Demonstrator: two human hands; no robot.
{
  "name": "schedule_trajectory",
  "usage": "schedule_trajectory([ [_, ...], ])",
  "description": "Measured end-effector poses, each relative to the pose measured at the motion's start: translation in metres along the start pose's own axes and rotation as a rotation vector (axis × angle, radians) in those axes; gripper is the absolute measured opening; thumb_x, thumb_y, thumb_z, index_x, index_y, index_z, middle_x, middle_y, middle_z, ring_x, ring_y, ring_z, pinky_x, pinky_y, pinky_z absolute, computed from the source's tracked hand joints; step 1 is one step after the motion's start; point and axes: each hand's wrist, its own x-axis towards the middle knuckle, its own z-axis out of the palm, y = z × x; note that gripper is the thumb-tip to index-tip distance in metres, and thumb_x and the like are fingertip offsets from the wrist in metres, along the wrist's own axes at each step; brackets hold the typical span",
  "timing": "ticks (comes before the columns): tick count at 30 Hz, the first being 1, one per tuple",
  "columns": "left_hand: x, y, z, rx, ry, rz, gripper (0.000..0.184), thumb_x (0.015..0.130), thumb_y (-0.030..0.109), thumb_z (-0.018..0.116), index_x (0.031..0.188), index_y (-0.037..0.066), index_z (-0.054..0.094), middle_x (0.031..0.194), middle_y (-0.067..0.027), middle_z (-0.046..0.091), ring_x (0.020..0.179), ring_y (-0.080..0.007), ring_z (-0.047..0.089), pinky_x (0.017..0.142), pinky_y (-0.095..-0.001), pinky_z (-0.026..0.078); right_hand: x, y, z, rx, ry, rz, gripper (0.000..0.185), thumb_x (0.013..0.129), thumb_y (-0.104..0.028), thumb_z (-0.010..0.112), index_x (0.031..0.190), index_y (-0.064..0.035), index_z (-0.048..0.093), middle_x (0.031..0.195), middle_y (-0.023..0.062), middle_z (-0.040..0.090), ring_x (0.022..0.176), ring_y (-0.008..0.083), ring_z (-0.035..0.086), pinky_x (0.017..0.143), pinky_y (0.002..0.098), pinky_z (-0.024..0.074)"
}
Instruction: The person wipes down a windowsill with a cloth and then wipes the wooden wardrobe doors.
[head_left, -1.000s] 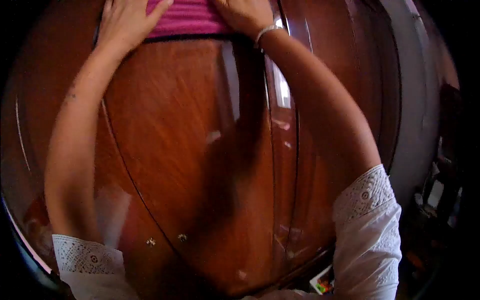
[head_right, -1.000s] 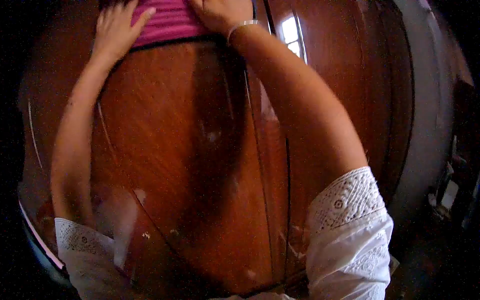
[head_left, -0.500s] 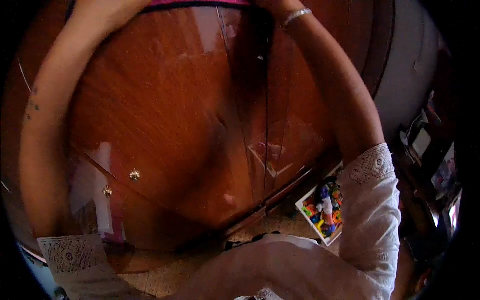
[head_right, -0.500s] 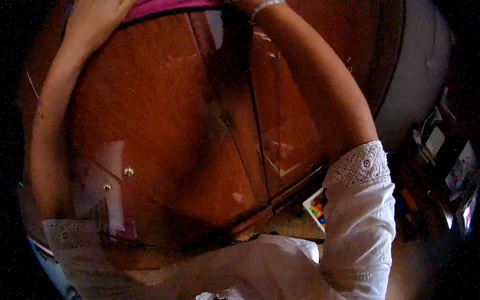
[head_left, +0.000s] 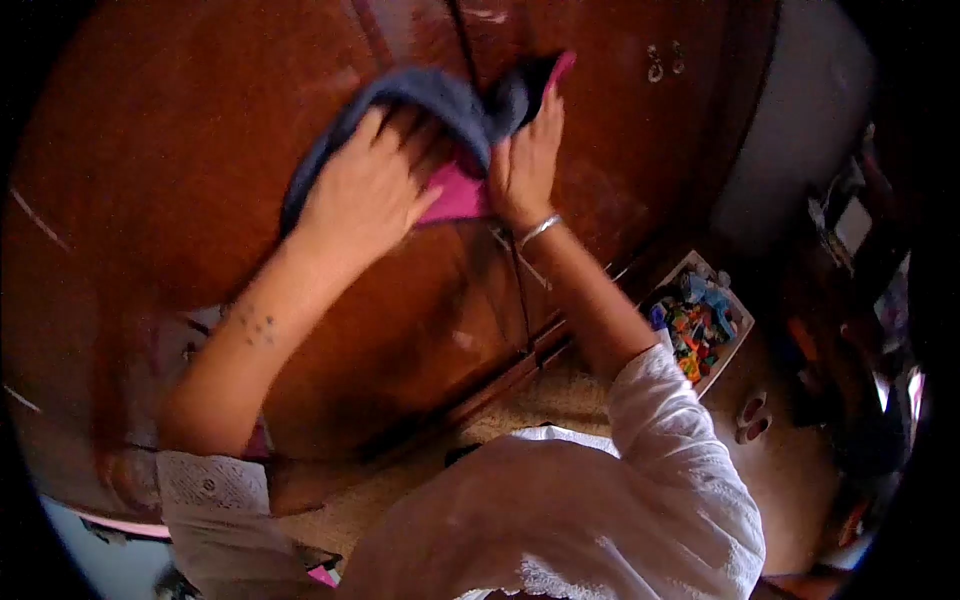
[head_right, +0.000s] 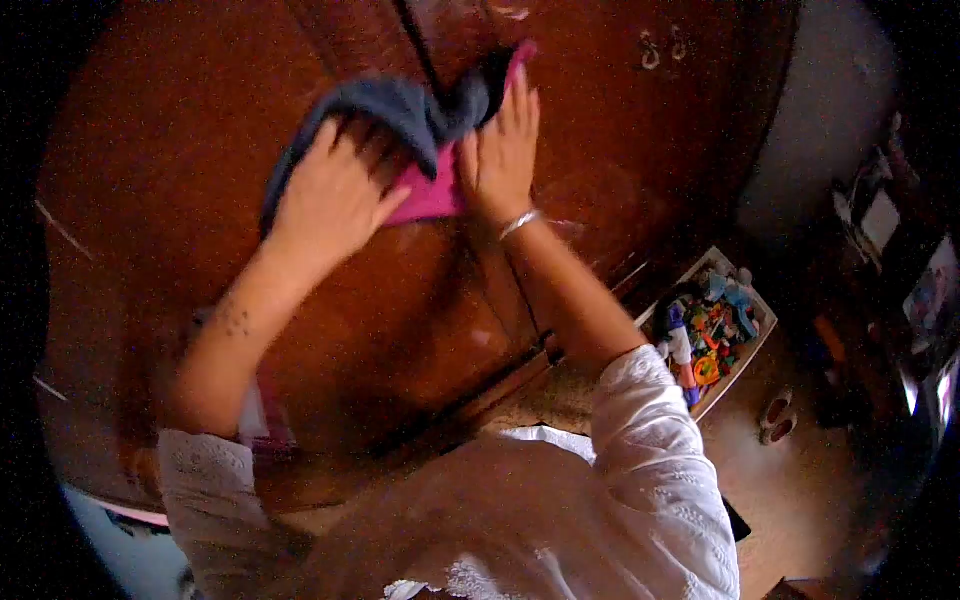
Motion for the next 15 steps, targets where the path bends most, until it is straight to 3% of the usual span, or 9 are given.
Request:
schedule_trajectory([
  [1, -0.005, 0.014, 0.001, -0.115, -0.148, 0.004, 0.049, 0.096, 0.040, 0.044, 0.133, 0.010, 0.054, 0.141, -0.0071, 0.049, 0.133, -0.0268, 0.037, 0.114, -0.0446, 0.018, -0.025, -0.007, -0.001, 0.044, 0.002, 0.082, 0.050, 0.087, -0.023, 0.053, 0.126, 0.0075, 0.048, 0.150, 0.0303, 0.025, 0.140, 0.0475, 0.020, 0.114, 0.0579, 0.0158],
  [3, -0.017, 0.041, 0.009, -0.190, -0.284, 0.087, 0.048, 0.096, 0.037, 0.044, 0.134, 0.008, 0.052, 0.141, -0.0087, 0.048, 0.131, -0.0278, 0.038, 0.113, -0.0455, 0.019, -0.067, -0.024, -0.015, 0.048, -0.121, 0.198, 0.051, 0.086, -0.019, 0.054, 0.126, 0.0107, 0.046, 0.149, 0.0324, 0.023, 0.140, 0.0489, 0.021, 0.113, 0.0595, 0.0161],
  [5, -0.037, 0.070, 0.026, -0.165, -0.383, 0.212, 0.044, 0.095, 0.033, 0.045, 0.130, 0.008, 0.055, 0.137, -0.0078, 0.050, 0.127, -0.0260, 0.042, 0.111, -0.0455, 0.022, -0.137, -0.034, -0.006, 0.048, -0.145, 0.255, 0.056, 0.088, -0.018, 0.055, 0.132, 0.0119, 0.039, 0.150, 0.0325, 0.021, 0.140, 0.0492, 0.020, 0.114, 0.0575, 0.0161],
  [8, -0.077, 0.119, 0.058, -0.155, -0.531, 0.466, 0.036, 0.093, 0.025, 0.046, 0.119, 0.008, 0.063, 0.135, -0.0067, 0.052, 0.123, -0.0234, 0.046, 0.110, -0.0438, 0.025, -0.203, -0.063, -0.025, 0.127, -0.289, 0.556, 0.062, 0.092, -0.021, 0.055, 0.139, 0.0104, 0.030, 0.151, 0.0320, 0.019, 0.140, 0.0472, 0.020, 0.116, 0.0492, 0.0181],
  [9, -0.093, 0.135, 0.069, -0.200, -0.247, 0.427, 0.024, 0.091, 0.024, 0.050, 0.100, 0.010, 0.067, 0.102, -0.0076, 0.062, 0.109, -0.0271, 0.052, 0.107, -0.0472, 0.029, -0.222, -0.071, -0.031, 0.134, -0.326, 0.645, 0.063, 0.092, -0.021, 0.054, 0.141, 0.0092, 0.028, 0.151, 0.0312, 0.019, 0.140, 0.0458, 0.021, 0.116, 0.0457, 0.0196],
  [11, -0.113, 0.162, 0.089, -0.207, -0.270, 0.499, 0.030, 0.091, 0.023, 0.049, 0.113, 0.008, 0.062, 0.113, -0.0072, 0.058, 0.117, -0.0261, 0.047, 0.110, -0.0445, 0.026, -0.245, -0.085, -0.044, 0.149, -0.340, 0.800, 0.063, 0.093, -0.020, 0.054, 0.142, 0.0076, 0.027, 0.151, 0.0303, 0.020, 0.140, 0.0445, 0.021, 0.116, 0.0441, 0.0207],
  [12, -0.114, 0.173, 0.095, -0.202, -0.264, 0.529, 0.031, 0.091, 0.023, 0.050, 0.115, 0.008, 0.062, 0.114, -0.0070, 0.057, 0.118, -0.0258, 0.047, 0.111, -0.0439, 0.025, -0.257, -0.089, -0.047, 0.181, -0.371, 0.942, 0.063, 0.093, -0.019, 0.054, 0.143, 0.0060, 0.026, 0.151, 0.0294, 0.021, 0.140, 0.0432, 0.022, 0.115, 0.0426, 0.0219],
  [15, -0.113, 0.204, 0.117, -0.214, -0.196, 0.552, 0.032, 0.090, 0.023, 0.050, 0.115, 0.007, 0.062, 0.114, -0.0067, 0.058, 0.117, -0.0252, 0.047, 0.111, -0.0431, 0.025, -0.276, -0.085, -0.047, 0.215, -0.412, 1.094, 0.063, 0.093, -0.017, 0.053, 0.145, 0.0033, 0.023, 0.151, 0.0281, 0.022, 0.141, 0.0422, 0.022, 0.115, 0.0414, 0.0227],
])
